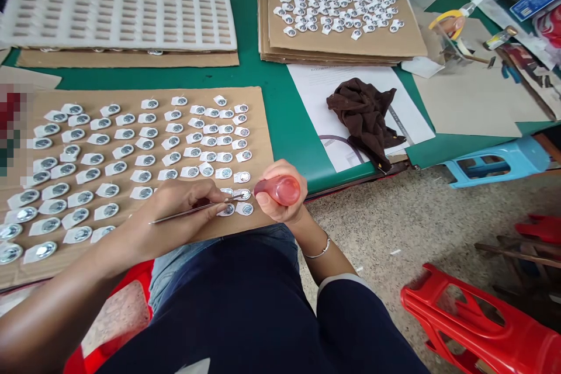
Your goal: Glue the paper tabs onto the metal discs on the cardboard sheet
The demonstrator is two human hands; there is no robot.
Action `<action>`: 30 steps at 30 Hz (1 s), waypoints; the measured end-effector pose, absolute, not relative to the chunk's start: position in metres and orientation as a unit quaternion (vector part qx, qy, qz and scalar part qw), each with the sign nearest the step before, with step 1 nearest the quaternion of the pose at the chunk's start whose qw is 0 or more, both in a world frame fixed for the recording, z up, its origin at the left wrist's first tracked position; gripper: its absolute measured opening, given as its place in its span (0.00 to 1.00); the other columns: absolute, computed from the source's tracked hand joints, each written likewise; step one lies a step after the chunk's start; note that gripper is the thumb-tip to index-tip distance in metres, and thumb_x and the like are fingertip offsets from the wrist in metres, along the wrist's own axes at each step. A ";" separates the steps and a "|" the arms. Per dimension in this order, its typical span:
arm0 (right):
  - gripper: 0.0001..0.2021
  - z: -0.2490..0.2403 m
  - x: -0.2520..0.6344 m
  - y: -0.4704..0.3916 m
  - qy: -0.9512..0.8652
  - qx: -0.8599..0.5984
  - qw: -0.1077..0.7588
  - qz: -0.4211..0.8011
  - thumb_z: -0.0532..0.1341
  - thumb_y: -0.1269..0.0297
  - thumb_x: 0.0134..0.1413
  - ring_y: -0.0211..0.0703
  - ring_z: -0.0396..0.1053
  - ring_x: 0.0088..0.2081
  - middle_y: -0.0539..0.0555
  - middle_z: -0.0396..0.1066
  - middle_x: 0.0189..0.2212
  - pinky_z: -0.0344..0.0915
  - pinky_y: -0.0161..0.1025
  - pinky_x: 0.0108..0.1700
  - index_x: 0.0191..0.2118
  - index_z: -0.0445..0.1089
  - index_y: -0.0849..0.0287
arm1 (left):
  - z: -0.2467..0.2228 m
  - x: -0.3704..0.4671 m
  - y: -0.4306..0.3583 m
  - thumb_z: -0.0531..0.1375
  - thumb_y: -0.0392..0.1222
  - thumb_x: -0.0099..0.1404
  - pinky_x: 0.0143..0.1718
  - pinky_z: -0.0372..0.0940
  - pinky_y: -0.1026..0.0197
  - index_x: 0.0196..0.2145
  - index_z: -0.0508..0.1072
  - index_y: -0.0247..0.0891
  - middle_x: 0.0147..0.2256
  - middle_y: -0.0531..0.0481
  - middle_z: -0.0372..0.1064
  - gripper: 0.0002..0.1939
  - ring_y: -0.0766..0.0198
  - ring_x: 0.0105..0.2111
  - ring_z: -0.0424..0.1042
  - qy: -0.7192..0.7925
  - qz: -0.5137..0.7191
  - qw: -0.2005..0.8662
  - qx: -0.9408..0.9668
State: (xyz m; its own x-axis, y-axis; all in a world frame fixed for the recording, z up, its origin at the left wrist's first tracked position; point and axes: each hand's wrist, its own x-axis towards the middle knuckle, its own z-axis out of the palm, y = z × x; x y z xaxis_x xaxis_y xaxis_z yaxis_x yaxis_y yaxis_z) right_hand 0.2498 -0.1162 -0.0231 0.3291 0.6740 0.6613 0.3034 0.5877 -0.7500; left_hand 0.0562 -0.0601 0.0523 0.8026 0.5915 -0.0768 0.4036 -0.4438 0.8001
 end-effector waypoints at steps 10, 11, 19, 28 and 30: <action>0.12 -0.025 0.251 -0.117 -0.564 -0.421 0.696 0.143 0.63 0.57 0.49 0.40 0.64 0.27 0.51 0.65 0.27 0.63 0.39 0.28 0.35 0.64 0.58 | 0.054 0.057 -0.059 0.53 0.36 0.64 0.25 0.53 0.63 0.29 0.66 0.38 0.24 0.56 0.62 0.06 0.70 0.24 0.59 0.308 0.062 0.467 0.827; 0.12 -0.025 0.251 -0.117 -0.562 -0.421 0.697 0.144 0.63 0.57 0.48 0.40 0.64 0.27 0.51 0.65 0.27 0.64 0.39 0.28 0.35 0.64 0.58 | 0.054 0.057 -0.059 0.53 0.36 0.64 0.25 0.53 0.63 0.29 0.66 0.38 0.24 0.56 0.62 0.06 0.70 0.23 0.59 0.309 0.066 0.467 0.826; 0.12 -0.025 0.251 -0.115 -0.565 -0.424 0.693 0.142 0.64 0.58 0.48 0.41 0.65 0.29 0.51 0.66 0.28 0.64 0.39 0.29 0.36 0.65 0.58 | 0.054 0.057 -0.059 0.53 0.37 0.64 0.25 0.53 0.62 0.29 0.66 0.39 0.25 0.56 0.62 0.06 0.69 0.24 0.59 0.307 0.064 0.468 0.826; 0.12 -0.024 0.250 -0.116 -0.566 -0.423 0.694 0.139 0.63 0.56 0.49 0.41 0.65 0.28 0.50 0.65 0.27 0.65 0.39 0.29 0.35 0.65 0.57 | 0.051 0.057 -0.059 0.54 0.37 0.63 0.25 0.54 0.63 0.29 0.67 0.39 0.25 0.56 0.64 0.05 0.69 0.24 0.61 0.310 0.074 0.470 0.823; 0.12 -0.025 0.250 -0.117 -0.564 -0.422 0.696 0.143 0.63 0.56 0.49 0.40 0.64 0.28 0.50 0.65 0.27 0.64 0.39 0.28 0.35 0.65 0.57 | 0.050 0.056 -0.059 0.54 0.37 0.63 0.25 0.53 0.62 0.30 0.68 0.39 0.25 0.55 0.64 0.05 0.69 0.24 0.61 0.311 0.073 0.466 0.825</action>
